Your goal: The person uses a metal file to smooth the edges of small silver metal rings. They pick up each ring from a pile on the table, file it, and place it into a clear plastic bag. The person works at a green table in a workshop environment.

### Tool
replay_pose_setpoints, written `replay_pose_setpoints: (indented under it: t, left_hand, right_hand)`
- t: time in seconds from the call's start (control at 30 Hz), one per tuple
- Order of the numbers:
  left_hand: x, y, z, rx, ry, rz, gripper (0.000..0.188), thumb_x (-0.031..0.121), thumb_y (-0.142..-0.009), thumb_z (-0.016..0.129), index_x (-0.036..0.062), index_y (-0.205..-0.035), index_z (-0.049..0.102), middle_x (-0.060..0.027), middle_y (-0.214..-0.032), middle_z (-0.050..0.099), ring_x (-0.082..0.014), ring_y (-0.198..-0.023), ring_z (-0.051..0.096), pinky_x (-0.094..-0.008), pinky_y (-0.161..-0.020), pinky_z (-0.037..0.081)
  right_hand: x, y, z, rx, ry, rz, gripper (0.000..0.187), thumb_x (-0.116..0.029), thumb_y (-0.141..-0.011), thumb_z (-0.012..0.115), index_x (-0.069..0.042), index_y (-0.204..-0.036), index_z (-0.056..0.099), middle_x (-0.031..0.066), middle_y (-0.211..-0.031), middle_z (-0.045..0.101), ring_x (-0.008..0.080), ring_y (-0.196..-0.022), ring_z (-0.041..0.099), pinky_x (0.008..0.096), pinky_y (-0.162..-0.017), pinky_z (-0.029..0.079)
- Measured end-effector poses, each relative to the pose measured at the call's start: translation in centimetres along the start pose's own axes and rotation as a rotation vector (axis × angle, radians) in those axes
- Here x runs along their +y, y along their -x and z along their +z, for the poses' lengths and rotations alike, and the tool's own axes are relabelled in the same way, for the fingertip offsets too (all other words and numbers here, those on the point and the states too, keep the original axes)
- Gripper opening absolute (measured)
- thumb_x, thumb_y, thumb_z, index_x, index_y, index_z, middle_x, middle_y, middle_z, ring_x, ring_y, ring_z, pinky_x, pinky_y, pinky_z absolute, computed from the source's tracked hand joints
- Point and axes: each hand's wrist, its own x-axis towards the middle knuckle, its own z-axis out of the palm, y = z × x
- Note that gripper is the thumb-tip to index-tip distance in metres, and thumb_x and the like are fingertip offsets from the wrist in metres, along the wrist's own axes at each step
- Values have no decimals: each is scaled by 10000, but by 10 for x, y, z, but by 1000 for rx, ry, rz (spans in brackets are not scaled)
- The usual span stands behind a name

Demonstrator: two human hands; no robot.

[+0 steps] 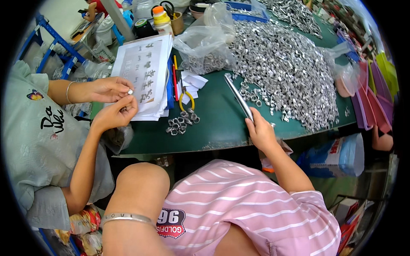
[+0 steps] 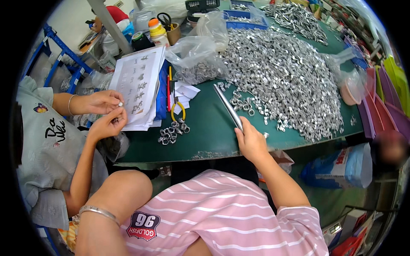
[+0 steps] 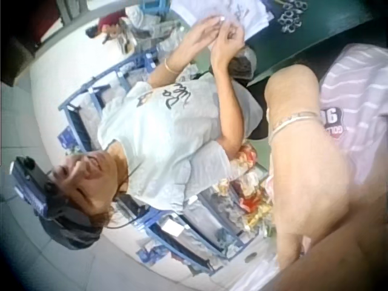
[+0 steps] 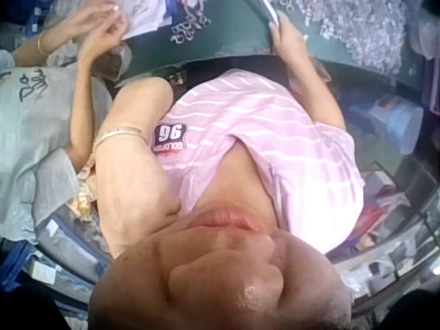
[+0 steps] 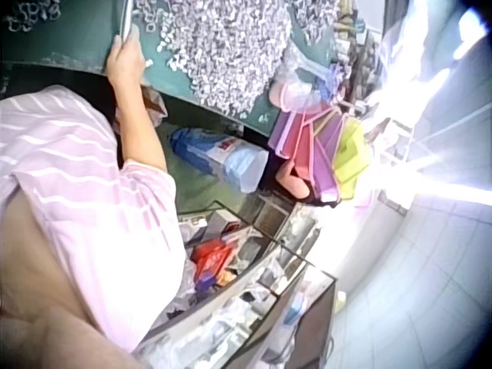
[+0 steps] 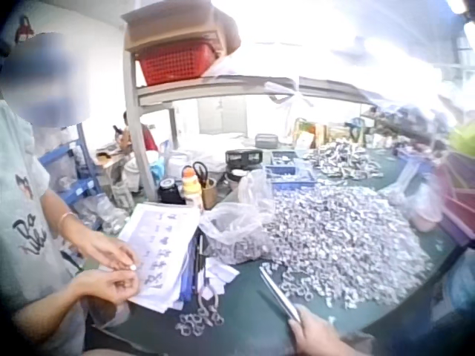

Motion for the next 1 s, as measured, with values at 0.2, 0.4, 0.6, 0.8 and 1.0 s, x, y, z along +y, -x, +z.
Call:
replay_pose_setpoints:
  t: [0.2, 0.4, 0.6, 0.8, 1.0]
  left_hand:
    - [0, -12, 14, 5, 129, 87, 302, 168, -877, 386, 165, -1148, 519, -50, -637, 476, -132, -502, 448, -269, -425, 309]
    - [10, -15, 26, 100, -81, 70, 190, 200, -911, 346, 183, -1025, 497, -43, -613, 451, -122, -502, 430, -257, -424, 281]
    - [14, -13, 35, 10, -316, 72, 89, 203, -914, 344, 211, -906, 433, -34, -604, 441, -116, -492, 424, -251, -420, 277]
    - [17, 8, 37, 38, -220, -48, 96, 196, -912, 345, 249, -950, 416, -22, -607, 442, -109, -489, 427, -247, -419, 284]
    - [15, 20, 26, 105, -200, -113, 139, 189, -910, 345, 287, -993, 399, -9, -611, 444, -102, -487, 430, -243, -419, 291]
  right_hand:
    - [12, 6, 4, 44, 115, -64, 350, -220, -866, 510, -53, -1163, 431, 201, -879, 599, 388, -785, 582, 467, -670, 461]
    - [7, 5, 7, 41, 155, -46, 347, -237, -866, 510, -63, -1156, 433, 192, -882, 602, 380, -783, 588, 468, -667, 466]
    - [2, 1, 4, 8, 120, 6, 329, -230, -870, 499, -88, -1161, 439, 200, -938, 592, 391, -849, 568, 469, -707, 445]
    - [4, 3, 2, -5, 61, 35, 334, -204, -876, 493, -91, -1187, 445, 206, -934, 593, 397, -847, 571, 446, -701, 448]
    - [0, -1, 1, -64, 22, 96, 331, -213, -883, 481, -99, -1192, 450, 195, -896, 598, 386, -821, 578, 434, -698, 451]
